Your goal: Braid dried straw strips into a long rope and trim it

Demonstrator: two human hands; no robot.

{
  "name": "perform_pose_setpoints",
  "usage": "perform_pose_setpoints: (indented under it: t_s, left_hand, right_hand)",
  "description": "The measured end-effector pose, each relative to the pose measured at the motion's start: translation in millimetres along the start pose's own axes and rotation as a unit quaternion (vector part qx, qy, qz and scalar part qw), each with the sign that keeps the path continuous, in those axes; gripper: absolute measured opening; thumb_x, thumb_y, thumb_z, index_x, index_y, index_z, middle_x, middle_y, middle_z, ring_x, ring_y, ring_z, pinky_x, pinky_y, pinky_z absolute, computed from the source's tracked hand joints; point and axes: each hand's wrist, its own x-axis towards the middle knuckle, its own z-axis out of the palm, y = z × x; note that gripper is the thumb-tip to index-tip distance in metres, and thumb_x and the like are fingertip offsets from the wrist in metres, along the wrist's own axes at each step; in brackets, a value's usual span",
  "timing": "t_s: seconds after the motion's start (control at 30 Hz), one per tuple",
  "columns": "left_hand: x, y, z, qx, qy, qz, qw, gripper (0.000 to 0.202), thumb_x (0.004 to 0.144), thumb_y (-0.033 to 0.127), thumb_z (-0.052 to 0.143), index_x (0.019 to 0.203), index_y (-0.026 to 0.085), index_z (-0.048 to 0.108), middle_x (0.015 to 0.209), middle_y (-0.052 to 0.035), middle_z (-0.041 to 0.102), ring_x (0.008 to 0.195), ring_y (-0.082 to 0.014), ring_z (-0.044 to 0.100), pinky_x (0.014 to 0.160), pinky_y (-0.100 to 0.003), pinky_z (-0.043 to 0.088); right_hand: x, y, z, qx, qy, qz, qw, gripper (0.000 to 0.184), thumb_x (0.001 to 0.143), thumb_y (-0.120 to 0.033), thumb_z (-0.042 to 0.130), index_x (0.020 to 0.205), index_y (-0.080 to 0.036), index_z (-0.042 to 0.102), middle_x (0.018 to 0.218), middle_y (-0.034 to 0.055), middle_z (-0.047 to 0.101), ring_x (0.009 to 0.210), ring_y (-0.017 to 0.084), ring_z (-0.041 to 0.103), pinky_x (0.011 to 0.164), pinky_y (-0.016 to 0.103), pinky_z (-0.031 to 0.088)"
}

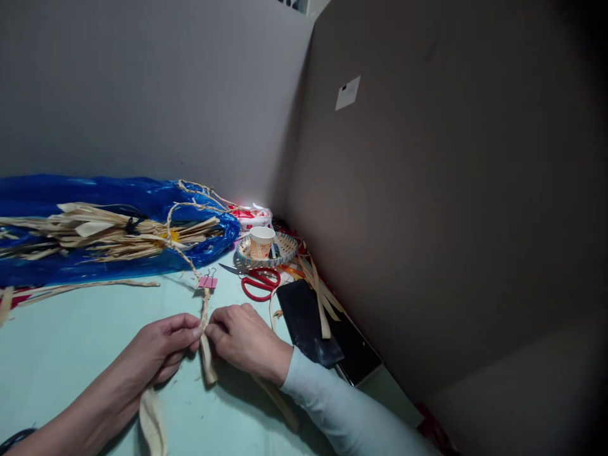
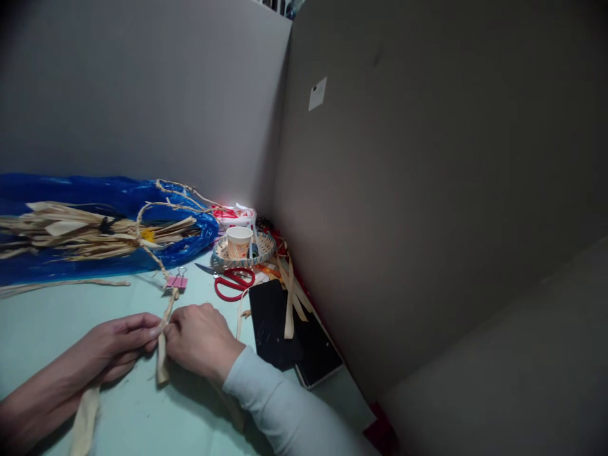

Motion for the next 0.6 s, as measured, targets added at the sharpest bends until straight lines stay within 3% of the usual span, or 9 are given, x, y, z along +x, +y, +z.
perform_pose_setpoints:
  t_s: [0.13,0.27,0.33,0.5,0.6]
  left_hand:
    - [1.7,-5.2,-0.8,0.0,0.011,0.011,1.0,0.037,0.055,0.04,0.087,0.072,0.016,0.064,0.053,0.003,0.06,0.029,0.0008,0.026,0.031,-0.015,0.01]
    - [-4.4,-4.3,3.7,0.003,0.029,0.016,0.999,0.035,0.062,0.04,0.084,0.077,0.014,0.065,0.051,0.0046,0.058,0.03,0.0031,0.023,0.035,-0.013,0.007]
    - [-8.7,-1.6,6.9,0.001,0.036,0.021,0.999,0.036,0.061,0.039,0.084,0.076,0.014,0.065,0.05,0.0056,0.056,0.031,0.0037,0.022,0.035,-0.012,0.006]
    - [-15.6,5.2,11.7,-0.011,0.043,0.019,0.999,0.036,0.06,0.036,0.084,0.078,0.013,0.064,0.051,0.0056,0.057,0.032,0.0038,0.022,0.036,-0.012,0.007]
    - [-16.8,7.9,11.5,-0.015,0.042,0.015,0.999,0.036,0.06,0.036,0.084,0.079,0.012,0.065,0.052,0.0052,0.057,0.033,0.0039,0.022,0.036,-0.012,0.007]
  right_hand:
    - [-5.5,13.2,-30.1,-0.145,0.049,0.03,0.988,0.031,0.099,-0.037,0.046,0.086,-0.022,0.07,0.081,0.001,0.072,0.07,0.012,0.062,0.059,0.021,0.036]
    - [-11.9,51.9,-74.1,-0.258,0.15,0.159,0.941,0.027,0.1,-0.02,0.04,0.107,-0.01,0.065,0.099,0.0181,0.071,0.088,0.024,0.068,0.07,0.029,0.043]
    - [-13.9,71.3,-86.9,-0.299,0.16,0.206,0.918,0.026,0.098,-0.017,0.042,0.108,-0.006,0.063,0.096,0.0227,0.07,0.09,0.031,0.07,0.071,0.033,0.045]
    - [-11.4,93.5,-87.2,-0.35,0.131,0.234,0.897,0.024,0.091,-0.005,0.045,0.101,-0.01,0.067,0.09,0.0193,0.073,0.091,0.03,0.072,0.073,0.032,0.049]
    - [-9.2,93.9,-84.7,-0.368,0.132,0.243,0.888,0.021,0.093,-0.009,0.047,0.1,-0.01,0.067,0.09,0.0196,0.073,0.092,0.029,0.073,0.072,0.03,0.05]
